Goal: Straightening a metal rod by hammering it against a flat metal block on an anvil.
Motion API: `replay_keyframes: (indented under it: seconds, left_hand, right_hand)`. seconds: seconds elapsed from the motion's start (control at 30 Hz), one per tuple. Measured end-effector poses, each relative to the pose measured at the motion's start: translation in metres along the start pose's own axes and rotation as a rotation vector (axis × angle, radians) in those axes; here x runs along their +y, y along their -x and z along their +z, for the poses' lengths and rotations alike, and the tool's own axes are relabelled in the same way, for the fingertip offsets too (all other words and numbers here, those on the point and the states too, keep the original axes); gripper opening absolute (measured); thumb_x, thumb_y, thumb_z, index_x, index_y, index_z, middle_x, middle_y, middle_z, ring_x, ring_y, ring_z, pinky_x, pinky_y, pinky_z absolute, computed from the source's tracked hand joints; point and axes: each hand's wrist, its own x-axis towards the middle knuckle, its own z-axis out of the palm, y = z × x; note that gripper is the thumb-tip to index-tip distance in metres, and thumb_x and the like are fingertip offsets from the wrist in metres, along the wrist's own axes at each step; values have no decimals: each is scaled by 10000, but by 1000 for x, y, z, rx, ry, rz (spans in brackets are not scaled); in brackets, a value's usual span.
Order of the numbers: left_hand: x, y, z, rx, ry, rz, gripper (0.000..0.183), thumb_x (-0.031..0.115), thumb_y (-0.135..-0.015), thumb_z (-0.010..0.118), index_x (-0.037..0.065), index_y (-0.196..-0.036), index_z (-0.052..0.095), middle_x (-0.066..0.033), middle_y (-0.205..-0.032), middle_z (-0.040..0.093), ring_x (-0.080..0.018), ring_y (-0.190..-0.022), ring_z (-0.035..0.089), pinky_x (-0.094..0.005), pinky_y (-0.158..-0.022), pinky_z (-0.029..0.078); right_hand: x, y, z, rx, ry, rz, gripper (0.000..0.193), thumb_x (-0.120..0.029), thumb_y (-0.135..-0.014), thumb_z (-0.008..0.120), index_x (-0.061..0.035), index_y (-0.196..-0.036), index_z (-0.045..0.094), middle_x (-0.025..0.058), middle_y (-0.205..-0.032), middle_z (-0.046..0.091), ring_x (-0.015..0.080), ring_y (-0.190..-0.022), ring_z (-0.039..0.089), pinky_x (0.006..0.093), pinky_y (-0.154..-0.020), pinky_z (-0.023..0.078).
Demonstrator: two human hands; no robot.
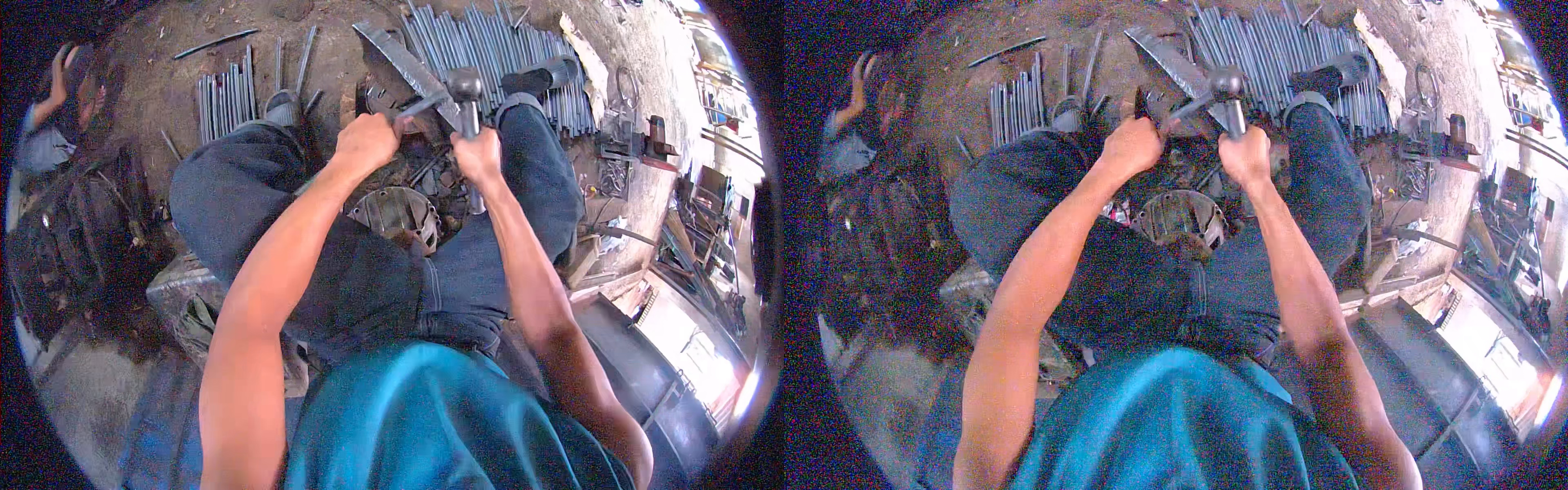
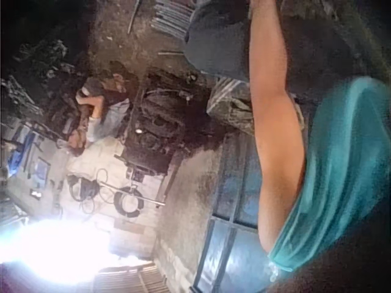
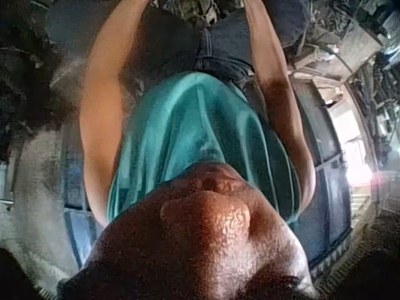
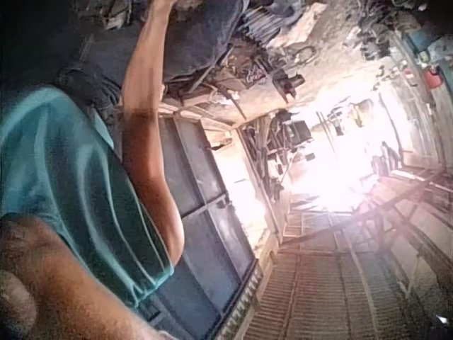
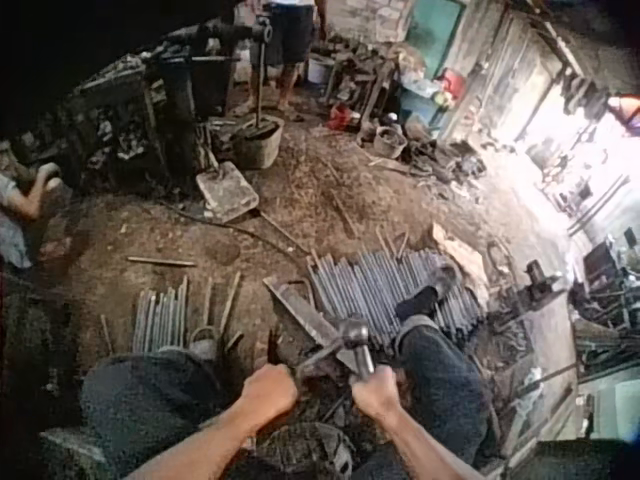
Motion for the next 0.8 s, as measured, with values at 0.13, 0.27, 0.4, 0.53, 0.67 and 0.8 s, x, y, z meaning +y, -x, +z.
replay_keyframes:
  seconds: [0.13, 0.27, 0.4, 0.53, 0.67, 0.8]
  left_hand:
    - [0, -8, -6, 43, 14, -5, 616, 526, -923, 421, -26, -878, 689, -272, -923, 650, -414, -938, 632, -484, -819, 505]
    - [10, -4, -5, 63, -30, 57, 634, 523, -933, 400, -37, -858, 686, -259, -881, 657, -418, -868, 644, -491, -779, 510]
    - [4, 3, -7, 75, -88, 69, 583, 477, -937, 429, -34, -829, 690, -244, -840, 661, -416, -814, 650, -493, -724, 519]
    - [4, 5, -9, 79, -78, 73, 558, 464, -930, 454, -29, -813, 689, -240, -823, 662, -404, -803, 656, -489, -718, 524]
    - [9, 0, -5, 122, -71, 119, 549, 462, -927, 461, -23, -818, 692, -243, -828, 662, -397, -804, 659, -480, -721, 529]
    - [-1, -10, -4, 142, -69, 150, 530, 453, -923, 472, -14, -808, 695, -249, -833, 659, -394, -806, 661, -478, -723, 534]
  right_hand:
    - [-2, -19, -29, -118, -235, -24, 365, -249, -676, 693, 97, -774, 630, 216, -685, 641, 287, -634, 651, 396, -629, 504]
    - [-23, -22, -109, 44, -242, -556, 239, -183, -712, 688, -26, -891, 672, 79, -589, 583, 164, -562, 601, 345, -530, 473]
    - [-108, 31, -190, 170, -796, -474, 150, -152, -824, 655, -31, -809, 569, -13, -553, 449, 39, -429, 364, 208, -436, 300]
    - [-114, 40, -188, 331, -696, -700, 198, -110, -875, 594, -76, -708, 494, -1, -543, 432, 58, -442, 367, 213, -465, 302]
    - [3, -1, -39, 545, -206, -682, 146, -231, -845, 603, -101, -909, 593, 116, -691, 619, 311, -674, 635, 443, -644, 493]
    - [15, -11, 0, -70, -292, -38, 357, -230, -697, 664, 115, -768, 606, 236, -663, 630, 310, -562, 642, 414, -548, 492]
